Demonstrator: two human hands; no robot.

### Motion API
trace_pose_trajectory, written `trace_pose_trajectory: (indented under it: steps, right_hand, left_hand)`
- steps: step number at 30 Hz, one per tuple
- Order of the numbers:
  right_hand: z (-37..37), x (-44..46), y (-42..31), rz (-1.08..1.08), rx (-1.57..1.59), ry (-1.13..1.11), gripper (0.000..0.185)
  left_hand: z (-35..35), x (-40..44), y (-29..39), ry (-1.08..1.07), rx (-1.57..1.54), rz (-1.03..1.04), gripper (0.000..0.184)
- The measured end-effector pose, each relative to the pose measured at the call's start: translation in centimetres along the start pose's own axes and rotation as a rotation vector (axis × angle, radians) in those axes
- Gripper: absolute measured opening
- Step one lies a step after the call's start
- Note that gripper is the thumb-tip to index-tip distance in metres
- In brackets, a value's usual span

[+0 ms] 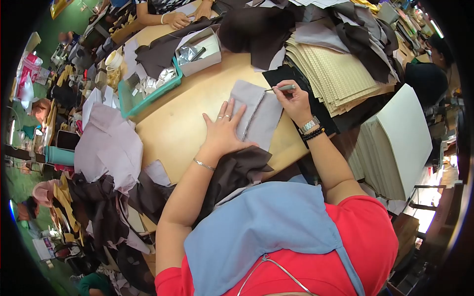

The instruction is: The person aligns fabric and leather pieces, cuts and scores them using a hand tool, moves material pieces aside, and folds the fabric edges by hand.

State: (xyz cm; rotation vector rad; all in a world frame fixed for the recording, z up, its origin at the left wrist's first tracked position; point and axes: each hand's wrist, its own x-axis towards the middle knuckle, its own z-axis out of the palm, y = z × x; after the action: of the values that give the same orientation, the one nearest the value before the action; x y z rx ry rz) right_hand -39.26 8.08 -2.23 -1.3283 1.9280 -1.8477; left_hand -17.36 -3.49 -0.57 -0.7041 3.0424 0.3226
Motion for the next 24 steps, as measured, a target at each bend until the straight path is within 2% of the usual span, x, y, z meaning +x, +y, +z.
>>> trace_pose_trajectory:
  steps: [3, 7, 10, 14, 15, 18, 19, 24]
  right_hand:
    - [0.0, 0.5, 0.1, -0.028, -0.058, -0.001, 0.009]
    - [-0.8, 1.8, 1.4, -0.007, -0.070, 0.017, 0.011]
    - [-1.2, 2.8, 1.6, -0.158, -0.108, 0.122, 0.013]
    - [-1.9, 3.4, 1.6, 0.002, 0.061, 0.071, 0.017]
    - [-1.8, 3.3, 0.5, 0.104, 0.133, 0.048, 0.019]
    - [-2.9, 3.0, -0.2, 0.163, -0.155, -0.049, 0.024]
    - [-3.4, 3.2, -0.3, 0.116, -0.406, -0.081, 0.031]
    - [-3.8, 3.2, 2.0, 0.079, -0.775, -0.195, 0.035]
  left_hand:
    - [0.1, 0.0, 0.0, -0.003, -0.003, 0.003, 0.124]
    - [0.0, 0.0, 0.0, -0.007, -0.009, -0.004, 0.119]
    - [0.2, -0.1, -0.1, 0.002, -0.013, -0.002, 0.118]
    - [0.3, -0.1, 0.0, 0.014, -0.022, -0.004, 0.118]
    - [0.3, -0.2, 0.0, 0.013, -0.024, -0.009, 0.118]
    - [0.3, -0.7, 0.1, 0.023, 0.004, -0.033, 0.119]
    - [0.5, -0.9, 0.0, 0.046, 0.010, -0.045, 0.119]
    - [1.3, -1.5, -0.9, 0.117, 0.050, -0.098, 0.117]
